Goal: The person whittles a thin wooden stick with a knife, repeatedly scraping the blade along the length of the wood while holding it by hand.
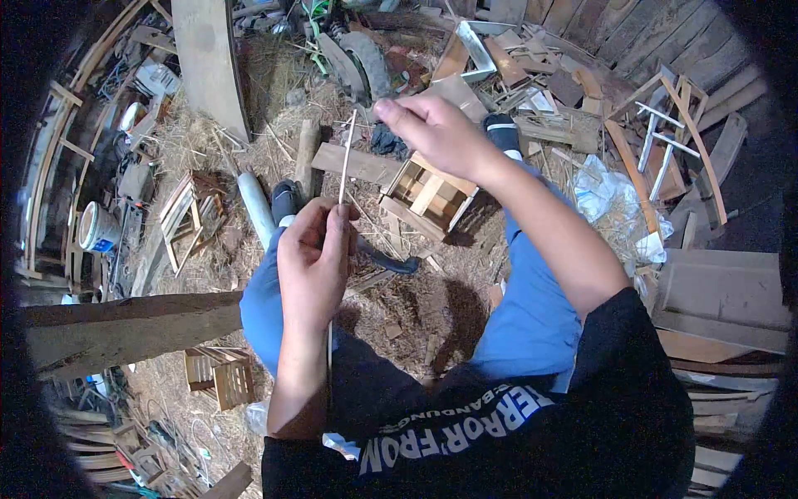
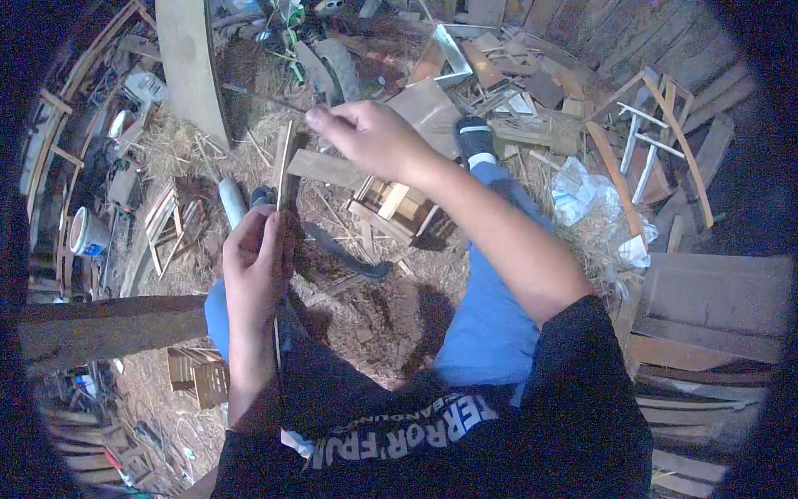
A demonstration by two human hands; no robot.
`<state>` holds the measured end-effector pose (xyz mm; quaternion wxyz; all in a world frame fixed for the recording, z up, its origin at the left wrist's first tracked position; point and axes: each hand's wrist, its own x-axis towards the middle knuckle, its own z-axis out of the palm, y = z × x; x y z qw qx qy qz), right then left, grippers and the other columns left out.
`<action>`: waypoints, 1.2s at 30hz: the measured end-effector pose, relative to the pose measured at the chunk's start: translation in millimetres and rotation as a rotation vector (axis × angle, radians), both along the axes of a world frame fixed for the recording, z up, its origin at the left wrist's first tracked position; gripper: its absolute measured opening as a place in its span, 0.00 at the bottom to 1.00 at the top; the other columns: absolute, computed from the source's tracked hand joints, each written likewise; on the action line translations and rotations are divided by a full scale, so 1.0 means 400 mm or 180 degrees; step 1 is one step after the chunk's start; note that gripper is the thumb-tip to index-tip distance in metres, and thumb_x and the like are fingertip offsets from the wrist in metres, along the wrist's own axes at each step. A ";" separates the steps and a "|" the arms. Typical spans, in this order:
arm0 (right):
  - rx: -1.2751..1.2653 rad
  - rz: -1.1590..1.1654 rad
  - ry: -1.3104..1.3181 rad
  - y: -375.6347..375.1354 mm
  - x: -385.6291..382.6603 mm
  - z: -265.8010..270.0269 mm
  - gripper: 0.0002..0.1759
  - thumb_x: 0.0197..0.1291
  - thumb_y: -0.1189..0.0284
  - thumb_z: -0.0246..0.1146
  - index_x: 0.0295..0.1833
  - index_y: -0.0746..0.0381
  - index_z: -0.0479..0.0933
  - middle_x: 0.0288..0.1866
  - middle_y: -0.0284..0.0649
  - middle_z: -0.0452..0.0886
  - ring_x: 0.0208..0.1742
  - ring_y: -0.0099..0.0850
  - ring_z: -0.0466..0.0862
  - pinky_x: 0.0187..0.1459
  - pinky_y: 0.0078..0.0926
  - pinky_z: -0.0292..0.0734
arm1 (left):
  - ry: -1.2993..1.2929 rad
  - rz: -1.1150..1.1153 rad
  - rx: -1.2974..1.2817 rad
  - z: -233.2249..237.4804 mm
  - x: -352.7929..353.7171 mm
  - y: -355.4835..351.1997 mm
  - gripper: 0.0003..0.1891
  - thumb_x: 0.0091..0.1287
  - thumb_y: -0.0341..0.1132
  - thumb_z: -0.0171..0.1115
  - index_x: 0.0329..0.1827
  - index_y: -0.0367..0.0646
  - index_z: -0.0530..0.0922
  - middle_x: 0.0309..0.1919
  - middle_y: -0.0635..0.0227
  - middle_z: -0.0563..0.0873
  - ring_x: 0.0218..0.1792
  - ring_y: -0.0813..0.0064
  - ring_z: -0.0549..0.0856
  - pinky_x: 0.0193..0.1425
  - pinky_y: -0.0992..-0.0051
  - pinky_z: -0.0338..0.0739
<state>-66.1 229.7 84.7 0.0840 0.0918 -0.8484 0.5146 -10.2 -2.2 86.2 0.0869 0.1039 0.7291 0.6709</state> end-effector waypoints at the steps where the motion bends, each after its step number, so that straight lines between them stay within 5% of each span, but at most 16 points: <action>1: 0.0160 0.0009 -0.0003 -0.007 0.009 0.015 0.27 0.76 0.52 0.56 0.38 0.68 0.80 0.20 0.27 0.64 0.25 0.18 0.62 0.27 0.27 0.60 | -0.0219 0.0019 0.0089 0.010 0.009 0.007 0.10 0.80 0.34 0.56 0.45 0.36 0.79 0.25 0.76 0.79 0.27 0.88 0.75 0.28 0.84 0.67; 6: -0.0006 0.0162 0.0244 0.013 -0.002 0.018 0.24 0.76 0.55 0.58 0.40 0.68 0.80 0.21 0.27 0.70 0.26 0.17 0.66 0.28 0.25 0.63 | -0.0139 0.0045 0.0122 0.057 0.031 0.035 0.08 0.79 0.31 0.57 0.42 0.36 0.78 0.26 0.75 0.79 0.27 0.88 0.76 0.30 0.84 0.69; 9: -0.0055 -0.0052 0.0627 0.025 -0.008 0.011 0.27 0.71 0.49 0.60 0.38 0.65 0.83 0.20 0.40 0.77 0.23 0.28 0.74 0.29 0.33 0.69 | -0.0103 -0.0046 0.0202 0.064 0.041 0.038 0.07 0.78 0.29 0.57 0.41 0.36 0.77 0.27 0.74 0.79 0.28 0.87 0.77 0.32 0.84 0.71; 15: -0.0037 0.0069 0.0675 0.042 0.002 0.013 0.26 0.73 0.51 0.60 0.40 0.67 0.82 0.22 0.35 0.76 0.26 0.21 0.74 0.30 0.27 0.69 | -0.0080 -0.0201 0.0067 0.081 0.049 0.043 0.07 0.78 0.28 0.56 0.40 0.36 0.75 0.28 0.73 0.79 0.29 0.86 0.79 0.34 0.83 0.74; 18: -0.0753 0.0096 0.0743 0.021 0.006 0.006 0.27 0.74 0.51 0.59 0.35 0.66 0.80 0.20 0.28 0.72 0.25 0.18 0.70 0.28 0.25 0.64 | 0.0012 -0.0195 0.0049 0.094 0.057 0.048 0.06 0.78 0.27 0.56 0.40 0.35 0.75 0.29 0.72 0.80 0.30 0.86 0.80 0.34 0.83 0.75; 24: -0.2319 0.0907 -0.0832 0.021 0.032 0.043 0.21 0.76 0.53 0.57 0.35 0.59 0.71 0.23 0.23 0.61 0.19 0.12 0.56 0.20 0.13 0.49 | -0.0078 -0.0258 0.0131 0.093 0.057 0.047 0.05 0.78 0.27 0.57 0.41 0.35 0.75 0.30 0.71 0.81 0.31 0.85 0.81 0.35 0.82 0.76; 36: -0.2410 0.0961 -0.0601 0.019 0.033 0.049 0.11 0.71 0.61 0.66 0.46 0.57 0.78 0.22 0.20 0.66 0.17 0.10 0.59 0.20 0.15 0.53 | 0.0009 -0.0260 0.0270 0.076 0.045 0.047 0.03 0.75 0.24 0.59 0.42 0.34 0.75 0.30 0.70 0.83 0.31 0.83 0.83 0.36 0.81 0.79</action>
